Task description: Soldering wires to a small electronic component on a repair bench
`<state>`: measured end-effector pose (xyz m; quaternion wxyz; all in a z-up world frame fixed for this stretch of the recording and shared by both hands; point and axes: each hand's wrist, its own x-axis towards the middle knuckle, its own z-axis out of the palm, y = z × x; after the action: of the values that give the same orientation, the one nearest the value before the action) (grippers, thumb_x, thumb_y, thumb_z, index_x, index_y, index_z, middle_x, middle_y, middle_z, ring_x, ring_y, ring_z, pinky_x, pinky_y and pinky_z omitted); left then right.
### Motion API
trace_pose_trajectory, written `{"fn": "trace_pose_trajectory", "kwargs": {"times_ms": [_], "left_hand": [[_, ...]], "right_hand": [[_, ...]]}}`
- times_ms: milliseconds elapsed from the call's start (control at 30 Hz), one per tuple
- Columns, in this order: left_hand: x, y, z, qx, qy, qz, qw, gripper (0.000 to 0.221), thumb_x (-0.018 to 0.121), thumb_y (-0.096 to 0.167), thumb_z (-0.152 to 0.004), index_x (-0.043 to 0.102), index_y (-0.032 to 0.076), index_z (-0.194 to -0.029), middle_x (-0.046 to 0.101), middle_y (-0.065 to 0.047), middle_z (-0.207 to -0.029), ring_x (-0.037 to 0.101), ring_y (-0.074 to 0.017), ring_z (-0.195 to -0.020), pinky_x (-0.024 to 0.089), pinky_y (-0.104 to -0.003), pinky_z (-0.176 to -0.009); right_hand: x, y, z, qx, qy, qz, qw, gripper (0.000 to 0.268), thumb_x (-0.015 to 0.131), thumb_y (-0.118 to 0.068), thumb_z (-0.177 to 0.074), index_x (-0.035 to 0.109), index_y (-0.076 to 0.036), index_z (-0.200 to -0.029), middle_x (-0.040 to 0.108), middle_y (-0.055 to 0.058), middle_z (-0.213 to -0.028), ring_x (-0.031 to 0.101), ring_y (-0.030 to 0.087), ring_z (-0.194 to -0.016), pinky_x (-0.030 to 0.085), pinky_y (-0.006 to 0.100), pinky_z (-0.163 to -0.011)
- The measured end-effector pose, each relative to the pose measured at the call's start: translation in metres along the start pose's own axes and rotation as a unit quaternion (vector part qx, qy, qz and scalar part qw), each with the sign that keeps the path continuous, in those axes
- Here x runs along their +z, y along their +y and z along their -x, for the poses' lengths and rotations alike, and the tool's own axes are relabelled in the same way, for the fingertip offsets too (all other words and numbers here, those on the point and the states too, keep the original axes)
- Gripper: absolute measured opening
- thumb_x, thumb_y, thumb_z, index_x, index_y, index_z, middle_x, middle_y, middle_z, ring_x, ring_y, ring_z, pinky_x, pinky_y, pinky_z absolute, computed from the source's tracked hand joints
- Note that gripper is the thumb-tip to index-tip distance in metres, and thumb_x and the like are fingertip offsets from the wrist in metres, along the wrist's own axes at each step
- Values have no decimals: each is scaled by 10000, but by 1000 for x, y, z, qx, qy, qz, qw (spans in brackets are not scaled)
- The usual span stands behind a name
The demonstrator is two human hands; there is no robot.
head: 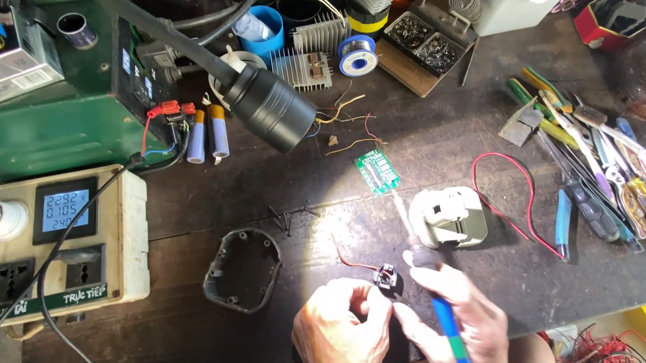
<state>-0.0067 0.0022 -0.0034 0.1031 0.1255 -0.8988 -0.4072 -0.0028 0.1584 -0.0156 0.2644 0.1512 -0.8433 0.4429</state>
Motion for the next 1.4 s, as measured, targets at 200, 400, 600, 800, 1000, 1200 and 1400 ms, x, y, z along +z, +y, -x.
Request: {"fn": "trace_pose_trajectory", "kwargs": {"times_ms": [200,400,600,800,1000,1200,1400], "left_hand": [[-5,4,-4,-67,-45,-5,997,124,756,372,-639,693,270,-607,660,108,-534,595,-173,-473,495,-356,-552],[-9,10,-10,-95,-82,-2,992,205,790,406,-657,678,259,-567,667,103,-531,583,-158,-463,488,-344,-561],[-25,20,-22,-139,-163,-19,976,238,745,352,-715,615,232,-555,608,101,-521,541,-109,-500,472,-311,-577],[-27,18,-29,-136,-197,-34,970,203,729,321,-693,613,261,-537,578,120,-487,515,-78,-485,471,-280,-573],[-26,18,-27,-128,-187,-33,973,221,745,337,-690,610,252,-538,591,128,-491,516,-81,-478,469,-281,-565],[-18,12,-21,-108,-156,-29,981,218,705,327,-703,605,239,-531,592,104,-493,507,-98,-461,464,-302,-553],[-15,10,-18,-69,-123,7,990,166,697,265,-680,631,232,-531,576,107,-486,479,-86,-442,443,-293,-528]], "right_hand": [[9,16,1,7,-86,2,996,522,850,-185,-806,663,-145,-1291,697,170,-1337,753,220,-1151,539,256,-1031],[10,11,-5,5,-78,23,997,488,834,-162,-828,676,-121,-1289,729,124,-1247,752,209,-1095,543,274,-1049],[11,12,-2,11,-64,41,997,463,842,-154,-816,689,-147,-1253,734,116,-1238,743,204,-1111,541,276,-1052],[10,4,-8,20,-63,10,998,454,847,-100,-825,687,-156,-1246,694,81,-1256,653,17,-611,584,174,-753],[8,8,-1,33,-80,10,996,525,851,-83,-801,666,-137,-1289,690,133,-1315,759,145,-1063,533,225,-989],[4,8,5,-5,-16,29,999,469,864,-173,-776,676,-162,-1205,733,147,-1215,784,162,-933,590,237,-887],[-18,13,19,68,64,-138,986,267,623,-177,-949,719,17,-1105,786,158,-999,786,193,-884,622,256,-877]]}}
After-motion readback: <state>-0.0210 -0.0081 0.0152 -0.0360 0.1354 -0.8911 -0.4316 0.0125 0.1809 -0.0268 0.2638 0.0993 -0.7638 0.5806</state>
